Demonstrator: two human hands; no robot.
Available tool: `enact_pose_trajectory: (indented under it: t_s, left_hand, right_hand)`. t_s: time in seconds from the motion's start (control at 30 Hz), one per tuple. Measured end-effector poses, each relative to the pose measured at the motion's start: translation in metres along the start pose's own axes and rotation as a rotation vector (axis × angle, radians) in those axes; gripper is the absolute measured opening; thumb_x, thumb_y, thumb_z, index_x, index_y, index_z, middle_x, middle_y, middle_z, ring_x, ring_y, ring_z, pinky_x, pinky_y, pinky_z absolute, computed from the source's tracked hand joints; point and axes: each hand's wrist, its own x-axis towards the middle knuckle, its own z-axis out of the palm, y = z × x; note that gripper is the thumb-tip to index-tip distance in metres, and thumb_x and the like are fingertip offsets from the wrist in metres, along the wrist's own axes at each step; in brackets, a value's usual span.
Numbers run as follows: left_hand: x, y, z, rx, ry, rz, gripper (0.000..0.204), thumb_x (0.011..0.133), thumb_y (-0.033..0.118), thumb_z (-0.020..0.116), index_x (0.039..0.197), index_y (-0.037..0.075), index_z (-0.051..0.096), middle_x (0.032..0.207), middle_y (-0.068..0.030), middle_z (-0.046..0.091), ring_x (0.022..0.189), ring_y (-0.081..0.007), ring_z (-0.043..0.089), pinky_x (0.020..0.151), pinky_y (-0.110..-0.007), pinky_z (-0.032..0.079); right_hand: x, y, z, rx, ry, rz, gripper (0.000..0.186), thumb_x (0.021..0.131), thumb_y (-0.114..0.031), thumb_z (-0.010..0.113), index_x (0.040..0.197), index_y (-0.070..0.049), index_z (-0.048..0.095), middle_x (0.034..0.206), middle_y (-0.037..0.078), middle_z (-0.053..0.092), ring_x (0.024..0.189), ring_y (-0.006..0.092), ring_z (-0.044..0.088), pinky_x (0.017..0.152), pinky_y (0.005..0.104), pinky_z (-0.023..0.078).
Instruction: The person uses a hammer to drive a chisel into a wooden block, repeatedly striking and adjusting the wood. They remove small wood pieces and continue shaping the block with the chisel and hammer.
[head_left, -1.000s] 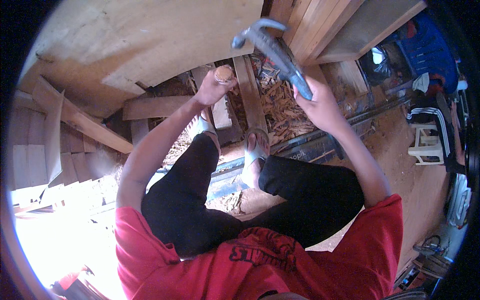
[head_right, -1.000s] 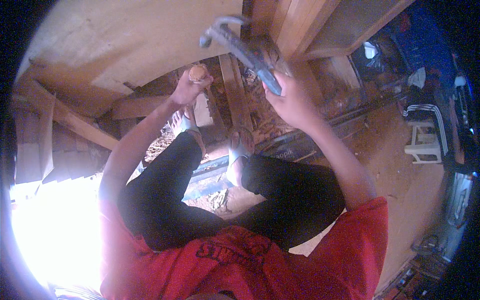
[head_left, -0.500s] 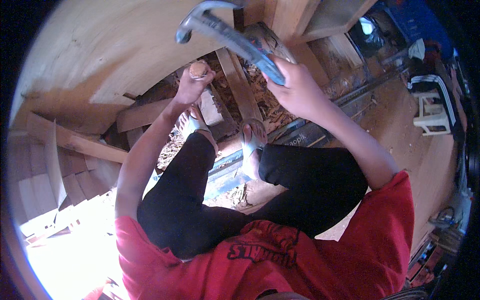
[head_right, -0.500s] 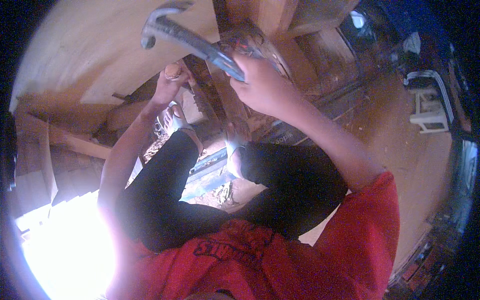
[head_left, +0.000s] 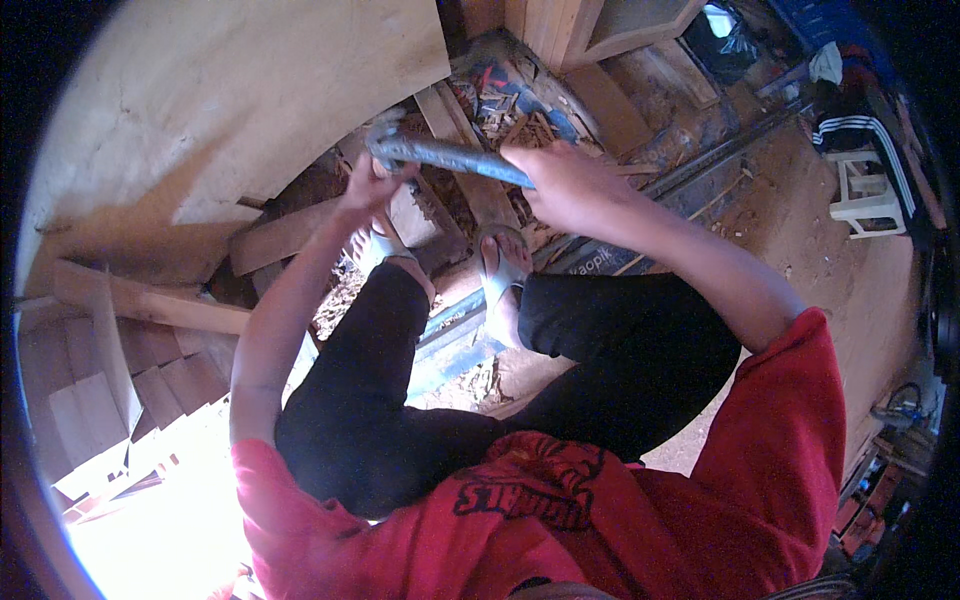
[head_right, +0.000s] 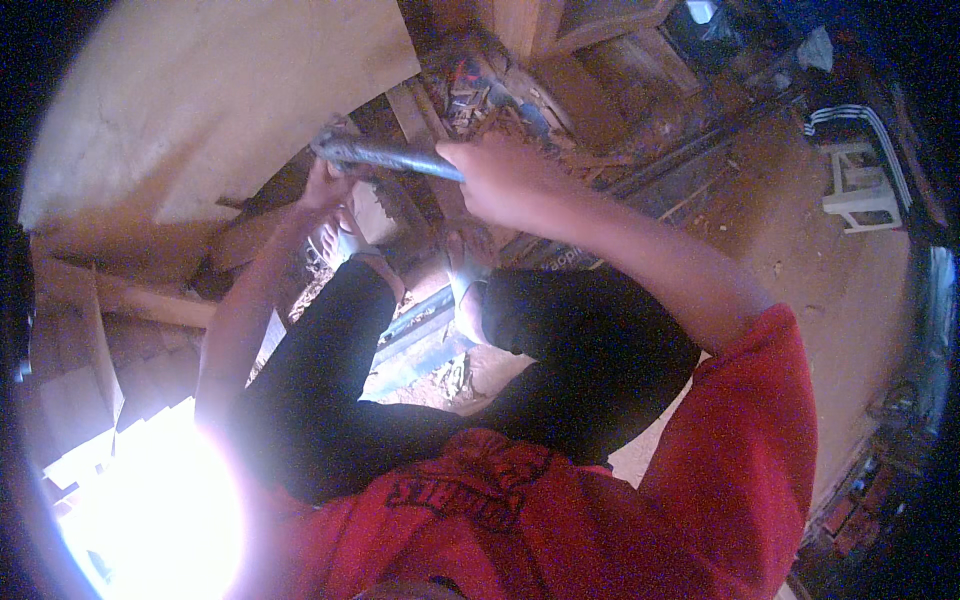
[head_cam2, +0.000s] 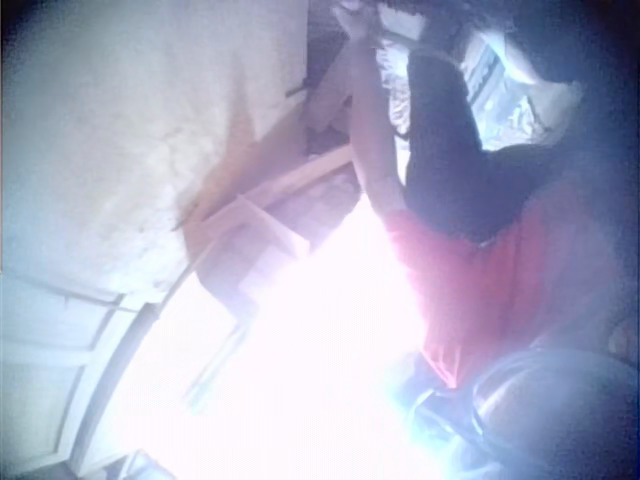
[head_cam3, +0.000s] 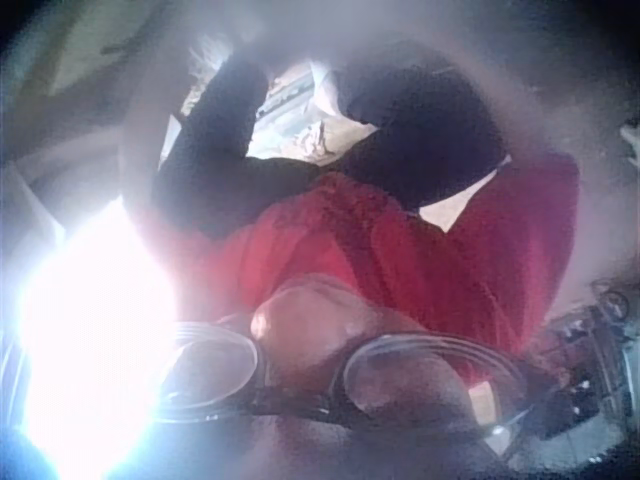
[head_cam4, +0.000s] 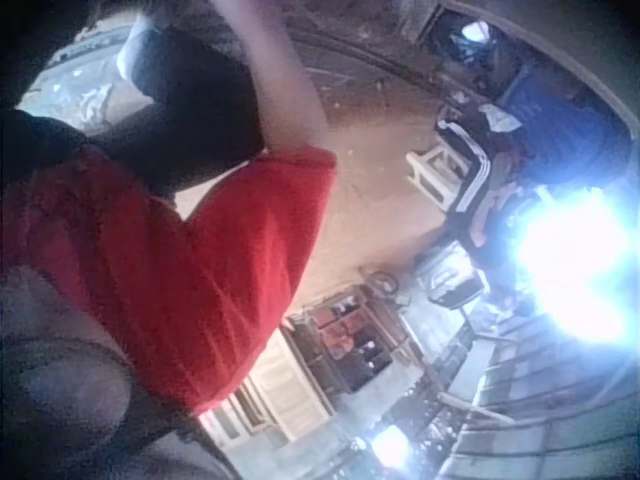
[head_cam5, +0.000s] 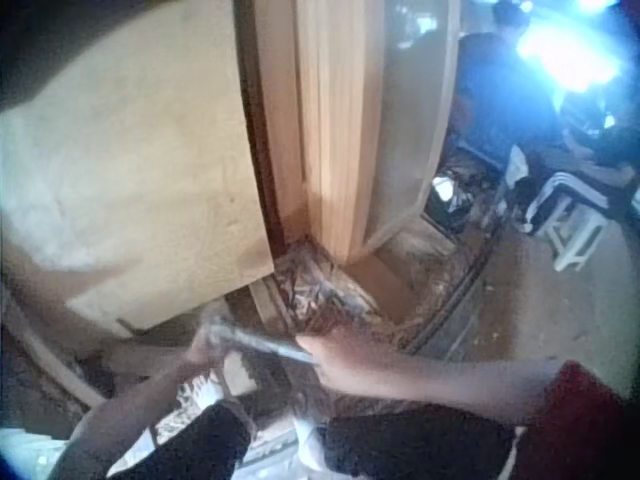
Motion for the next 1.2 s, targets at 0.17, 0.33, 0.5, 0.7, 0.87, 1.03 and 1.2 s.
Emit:
enact_pose_trajectory:
  t_s: [0.17, 0.33, 0.5, 0.7, 0.87, 1.03, 1.2]
  left_hand:
    - [0.004, 0.018, -0.007, 0.038, -0.074, -0.065, 0.022, 0.095, 0.01, 0.077, 0.112, 0.004, 0.064, 0.102, -0.0033, 0.07, 0.096, -0.0145, 0.068, 0.094, -0.033, 0.056]
    - [0.042, 0.095, -0.024, -0.201, 0.053, -0.016, 0.012, 0.1, 0.01, 0.071, 0.099, 0.001, 0.063, 0.087, -0.0033, 0.067, 0.084, -0.0143, 0.065, 0.082, -0.033, 0.055]
    - [0.025, 0.11, -0.045, 0.069, 0.088, -0.121, 0.013, 0.097, 0.013, 0.074, 0.102, 0.002, 0.069, 0.081, -0.0064, 0.068, 0.071, -0.0182, 0.068, 0.075, -0.037, 0.059]
    - [-0.002, 0.039, -0.064, 0.862, -0.263, -0.079, 0.032, 0.08, 0.015, 0.083, 0.111, 0.01, 0.078, 0.103, -0.014, 0.074, 0.106, -0.0326, 0.075, 0.089, -0.044, 0.06]
    - [-0.02, -0.004, -0.065, 0.831, -0.369, -0.249, 0.043, 0.081, 0.028, 0.086, 0.119, 0.013, 0.077, 0.115, -0.0128, 0.075, 0.114, -0.0314, 0.072, 0.096, -0.044, 0.057]
    - [-0.027, -0.022, -0.066, 0.741, -0.401, -0.359, 0.051, 0.085, 0.037, 0.087, 0.128, 0.013, 0.075, 0.123, -0.0119, 0.075, 0.109, -0.0277, 0.073, 0.097, -0.041, 0.057]
    - [-0.037, -0.006, -0.063, 0.67, -0.412, -0.457, 0.056, 0.086, 0.035, 0.087, 0.137, 0.015, 0.071, 0.12, -0.014, 0.076, 0.106, -0.0256, 0.074, 0.097, -0.039, 0.056]
  right_hand:
    - [0.0, -0.001, -0.006, 0.12, 0.269, 0.003, 0.019, 0.097, -0.006, 0.065, 0.116, -0.005, 0.065, 0.073, 0.015, 0.067, 0.063, 0.0222, 0.07, 0.059, 0.042, 0.052]
    - [0.014, 0.025, -0.04, 0.374, 0.434, -0.02, 0.01, 0.102, -0.016, 0.065, 0.11, -0.01, 0.065, 0.073, -0.003, 0.057, 0.055, 0.011, 0.051, 0.053, 0.0329, 0.044]
    - [0.027, 0.116, 0.003, 0.238, 0.373, 0.169, 0.016, 0.101, -0.022, 0.067, 0.108, -0.008, 0.066, 0.077, 0.009, 0.064, 0.063, 0.0238, 0.06, 0.063, 0.0416, 0.051]
    - [-0.017, 0.204, 0.164, -0.249, 0.144, 0.461, 0.035, 0.09, -0.022, 0.071, 0.118, -0.002, 0.067, 0.101, 0.029, 0.071, 0.099, 0.0497, 0.07, 0.085, 0.0593, 0.055]
    - [-0.052, 0.209, 0.224, -0.041, -0.06, 0.631, 0.049, 0.092, -0.019, 0.072, 0.137, -0.005, 0.058, 0.108, 0.028, 0.069, 0.103, 0.0485, 0.069, 0.087, 0.0595, 0.055]
    - [-0.007, 0.169, 0.199, -0.221, 0.267, -0.02, 0.051, 0.093, -0.017, 0.072, 0.142, -0.014, 0.06, 0.114, 0.021, 0.069, 0.105, 0.0431, 0.069, 0.092, 0.0535, 0.055]
    - [0.107, 0.089, 0.183, 0.36, -0.09, -0.239, 0.041, 0.091, -0.026, 0.077, 0.126, -0.004, 0.071, 0.105, 0.018, 0.074, 0.101, 0.0349, 0.072, 0.09, 0.0462, 0.056]
